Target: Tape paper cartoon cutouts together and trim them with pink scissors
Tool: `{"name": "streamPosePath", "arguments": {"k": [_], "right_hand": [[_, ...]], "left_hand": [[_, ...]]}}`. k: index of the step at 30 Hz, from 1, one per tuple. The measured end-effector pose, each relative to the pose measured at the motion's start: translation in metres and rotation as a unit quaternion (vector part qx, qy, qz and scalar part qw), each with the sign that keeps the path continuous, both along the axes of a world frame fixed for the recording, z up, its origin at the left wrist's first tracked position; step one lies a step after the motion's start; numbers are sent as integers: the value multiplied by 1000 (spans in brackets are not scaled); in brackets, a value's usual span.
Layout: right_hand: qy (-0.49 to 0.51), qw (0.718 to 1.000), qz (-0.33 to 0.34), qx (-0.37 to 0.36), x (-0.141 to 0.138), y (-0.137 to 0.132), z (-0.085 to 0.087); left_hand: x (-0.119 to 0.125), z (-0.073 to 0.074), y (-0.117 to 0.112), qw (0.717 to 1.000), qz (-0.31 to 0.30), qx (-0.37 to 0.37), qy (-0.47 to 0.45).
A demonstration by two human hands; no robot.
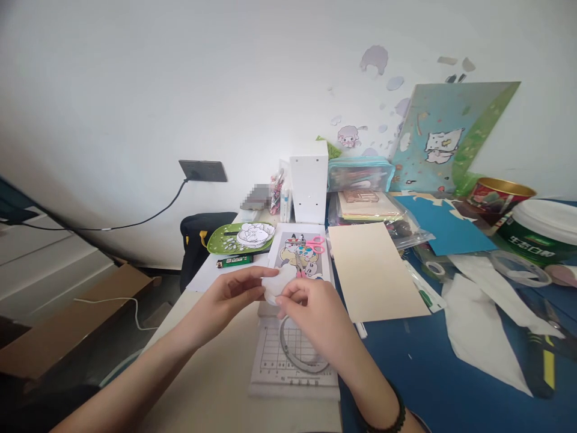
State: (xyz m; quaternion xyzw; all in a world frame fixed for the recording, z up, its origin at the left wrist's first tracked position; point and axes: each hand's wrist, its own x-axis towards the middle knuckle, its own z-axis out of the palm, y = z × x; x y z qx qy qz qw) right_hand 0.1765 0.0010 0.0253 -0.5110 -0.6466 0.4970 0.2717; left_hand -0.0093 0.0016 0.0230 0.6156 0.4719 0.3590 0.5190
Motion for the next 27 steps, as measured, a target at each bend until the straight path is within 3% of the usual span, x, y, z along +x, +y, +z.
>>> {"name": "streamPosePath", "arguments": {"k": [18,27], "right_hand": [[-10,1000,3,17,1,1,-1],[-63,997,14,41,2,-1,2]], "left_hand": [[6,3,-4,1000,15,12,14],[11,2,-7,993,53,76,69]]}}
